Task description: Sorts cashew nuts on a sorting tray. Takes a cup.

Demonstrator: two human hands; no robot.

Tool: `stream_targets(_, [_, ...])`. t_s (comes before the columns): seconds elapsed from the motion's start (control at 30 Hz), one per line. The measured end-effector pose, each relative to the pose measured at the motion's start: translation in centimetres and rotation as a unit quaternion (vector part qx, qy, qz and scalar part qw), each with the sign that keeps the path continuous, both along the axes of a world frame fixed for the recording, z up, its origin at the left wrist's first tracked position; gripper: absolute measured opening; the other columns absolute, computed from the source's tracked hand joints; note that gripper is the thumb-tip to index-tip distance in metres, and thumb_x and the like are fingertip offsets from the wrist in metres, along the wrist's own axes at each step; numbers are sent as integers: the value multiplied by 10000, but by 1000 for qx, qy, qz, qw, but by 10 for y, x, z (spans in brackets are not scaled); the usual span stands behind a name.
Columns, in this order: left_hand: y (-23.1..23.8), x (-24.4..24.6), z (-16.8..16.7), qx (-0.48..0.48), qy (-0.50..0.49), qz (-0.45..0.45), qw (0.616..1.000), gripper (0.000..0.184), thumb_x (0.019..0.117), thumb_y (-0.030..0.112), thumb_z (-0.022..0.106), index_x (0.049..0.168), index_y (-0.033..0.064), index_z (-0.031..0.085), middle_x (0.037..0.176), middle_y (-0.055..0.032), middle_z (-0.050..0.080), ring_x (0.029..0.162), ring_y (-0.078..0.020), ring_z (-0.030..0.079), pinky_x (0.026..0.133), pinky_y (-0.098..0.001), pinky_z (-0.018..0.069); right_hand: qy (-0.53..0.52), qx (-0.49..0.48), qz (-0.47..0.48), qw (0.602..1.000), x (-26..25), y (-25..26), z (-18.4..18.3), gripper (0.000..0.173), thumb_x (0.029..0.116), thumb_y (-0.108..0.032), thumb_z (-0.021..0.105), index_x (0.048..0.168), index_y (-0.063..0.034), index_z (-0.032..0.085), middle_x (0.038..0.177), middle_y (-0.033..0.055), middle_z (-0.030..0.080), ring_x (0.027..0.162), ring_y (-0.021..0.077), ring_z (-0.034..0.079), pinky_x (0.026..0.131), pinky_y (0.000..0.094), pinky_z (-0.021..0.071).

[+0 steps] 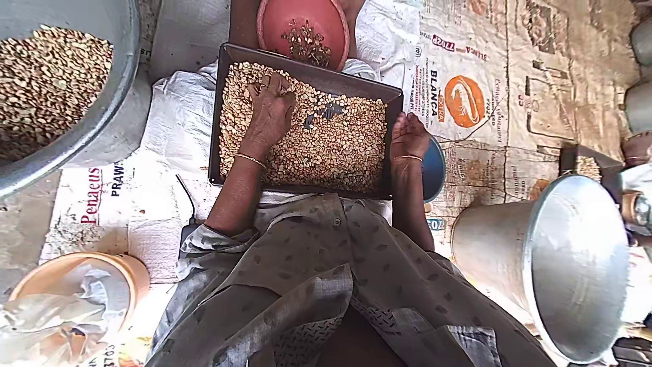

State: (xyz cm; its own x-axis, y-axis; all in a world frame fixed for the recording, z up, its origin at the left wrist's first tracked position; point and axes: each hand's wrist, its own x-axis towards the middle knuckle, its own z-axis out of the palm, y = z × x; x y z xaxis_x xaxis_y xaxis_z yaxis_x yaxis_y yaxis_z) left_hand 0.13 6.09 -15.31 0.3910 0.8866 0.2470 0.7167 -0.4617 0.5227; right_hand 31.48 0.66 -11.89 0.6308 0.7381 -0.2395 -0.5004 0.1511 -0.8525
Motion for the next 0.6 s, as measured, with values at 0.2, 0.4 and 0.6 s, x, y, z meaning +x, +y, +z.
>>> stream_targets(0.2, [-4, 3, -4, -21, 14, -8, 1000, 223, 989, 48, 522, 1063, -6, 725, 1316, -254, 581, 1273, -483, 504, 1026, -721, 298, -387, -96, 368, 840, -62, 46, -21, 176, 1036, -25, 509, 1115, 66, 637, 948, 114, 695, 755, 151, 712, 721, 311, 620])
stream_targets(0.4, [-3, -2, -3, -16, 11, 39, 999, 222, 981, 33, 524, 1045, -18, 731, 1312, -250, 591, 1258, -471, 528, 1009, -708, 333, -736, -204, 370, 529, -105, 72, -37, 255, 1014, -96, 545, 1180, 30, 692, 1198, 261, 693, 1168, 431, 658, 1001, 568, 503])
stream_targets(0.6, [-2, -5, -1, -31, 9, 53, 998, 228, 993, 30, 511, 1061, -36, 718, 1314, -266, 578, 1259, -477, 531, 1022, -720, 342, -765, -164, 339, 523, -100, 68, -50, 279, 993, -161, 559, 1170, 19, 676, 1203, 230, 687, 1086, 411, 687, 886, 572, 539])
